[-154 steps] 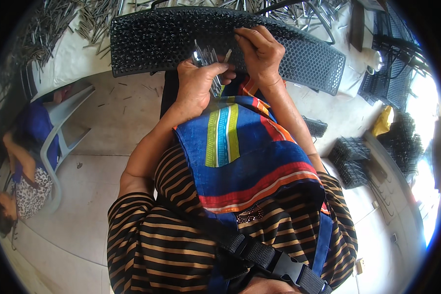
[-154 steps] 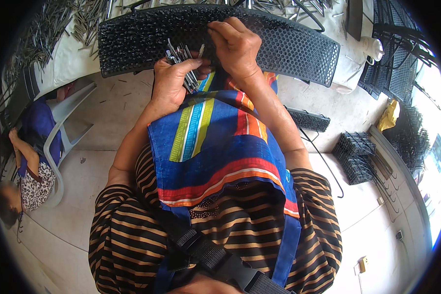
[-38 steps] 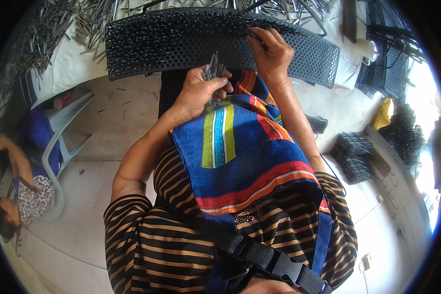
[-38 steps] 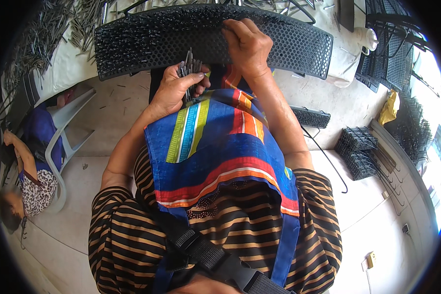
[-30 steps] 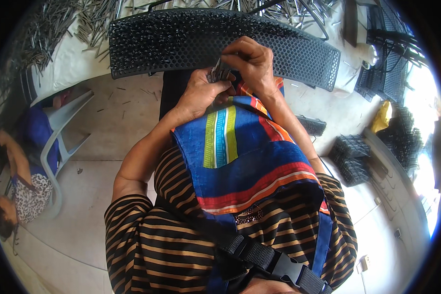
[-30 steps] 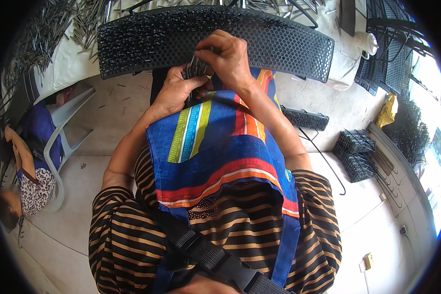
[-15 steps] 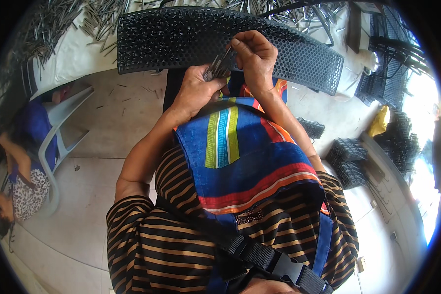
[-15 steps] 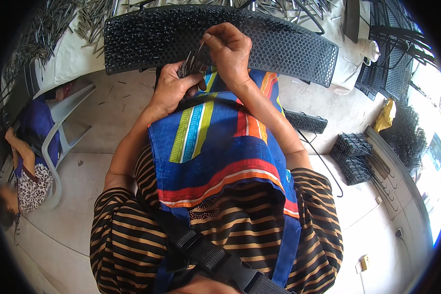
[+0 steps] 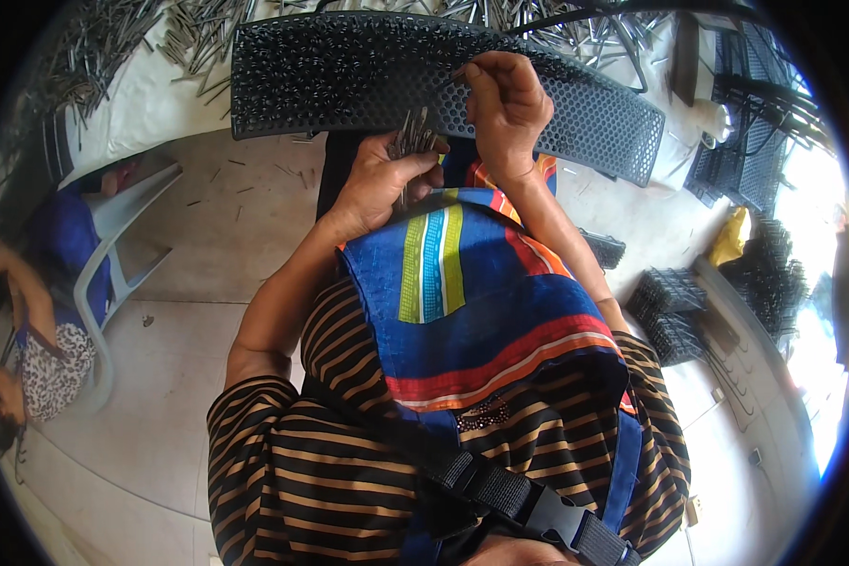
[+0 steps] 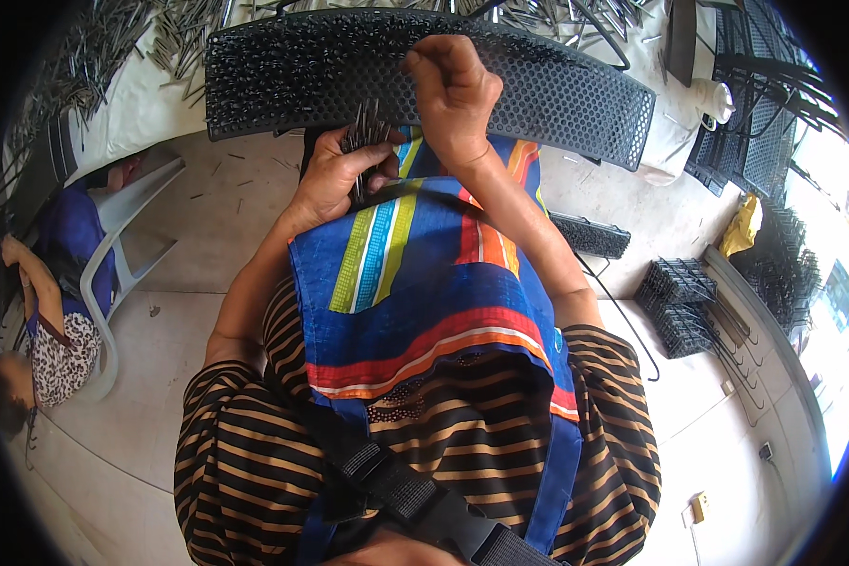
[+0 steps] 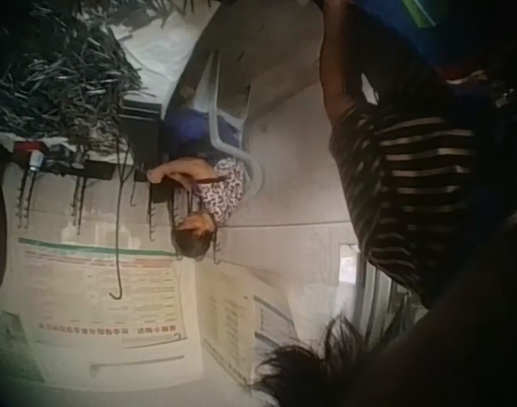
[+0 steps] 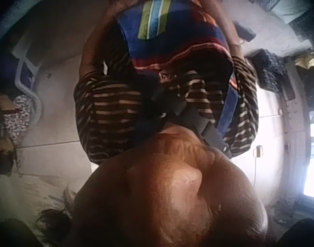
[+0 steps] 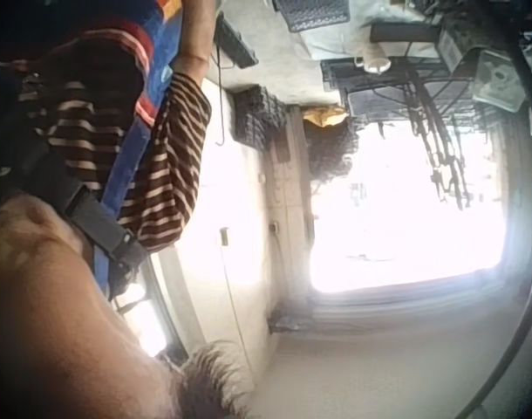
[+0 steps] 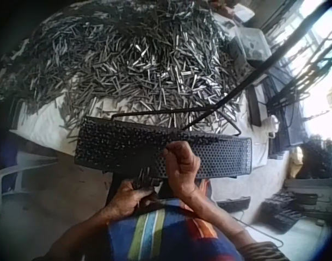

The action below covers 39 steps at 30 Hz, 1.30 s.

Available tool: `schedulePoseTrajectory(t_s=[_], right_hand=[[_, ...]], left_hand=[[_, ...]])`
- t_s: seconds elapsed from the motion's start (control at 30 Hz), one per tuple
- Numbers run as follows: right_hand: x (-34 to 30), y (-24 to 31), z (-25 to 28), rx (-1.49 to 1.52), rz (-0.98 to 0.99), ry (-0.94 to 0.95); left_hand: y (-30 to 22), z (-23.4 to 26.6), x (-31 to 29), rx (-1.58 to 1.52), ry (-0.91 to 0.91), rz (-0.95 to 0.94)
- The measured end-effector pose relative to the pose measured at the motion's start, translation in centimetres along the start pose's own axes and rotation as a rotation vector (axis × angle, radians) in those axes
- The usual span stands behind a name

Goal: Sorting small metal parts from a pile and arranging them into a perforated plate.

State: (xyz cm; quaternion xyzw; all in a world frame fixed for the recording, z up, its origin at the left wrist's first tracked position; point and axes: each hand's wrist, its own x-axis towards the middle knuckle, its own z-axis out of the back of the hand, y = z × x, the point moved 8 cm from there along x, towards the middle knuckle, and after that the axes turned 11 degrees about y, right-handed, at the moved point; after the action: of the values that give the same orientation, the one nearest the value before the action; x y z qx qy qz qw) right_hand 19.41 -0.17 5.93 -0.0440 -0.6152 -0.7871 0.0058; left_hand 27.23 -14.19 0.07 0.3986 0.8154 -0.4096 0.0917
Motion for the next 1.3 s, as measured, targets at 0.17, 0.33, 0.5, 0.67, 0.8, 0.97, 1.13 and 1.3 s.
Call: schedulePoseTrajectory(t_s=[0.17, 0.33, 0.5, 0.67, 0.8, 0.97, 1.13, 1.3], right_hand=[[0.4, 1.0, -1.3, -0.239, 0.168, 0.058], [1.0, 2.3, -2.8, -0.302, 0.297, 0.075], [1.4, 2.5, -4.3, -0.411, 0.422, 0.109], [1.1, 3.4, -6.1, -0.670, 0.530, 0.264], [0.9, 3.3, -5.3, -0.620, 0.501, 0.264], [0.7, 1.2, -4.8, -0.212, -0.015, 0.491], [-0.1, -1.2, -5.3, 0.146, -0.502, 0.627], [0.1, -1.4, -4.3, 0.242, -0.435, 0.419]], left_hand=[[-0.2, 0.5, -0.1, -0.123, -0.046, -0.066], [-0.8, 0.6, -0.1, -0.187, -0.109, -0.155], [-1.0, 0.9, -0.2, -0.167, -0.163, -0.155], [-1.0, 1.5, -0.1, -0.201, -0.156, -0.169], [-1.2, 1.4, -0.1, -0.248, -0.136, -0.184], [-1.8, 0.5, -0.1, -0.154, -0.009, -0.200], [-2.0, -0.2, -0.1, -0.126, 0.022, -0.154], [-1.6, 0.0, 0.0, -0.155, 0.016, -0.117]])
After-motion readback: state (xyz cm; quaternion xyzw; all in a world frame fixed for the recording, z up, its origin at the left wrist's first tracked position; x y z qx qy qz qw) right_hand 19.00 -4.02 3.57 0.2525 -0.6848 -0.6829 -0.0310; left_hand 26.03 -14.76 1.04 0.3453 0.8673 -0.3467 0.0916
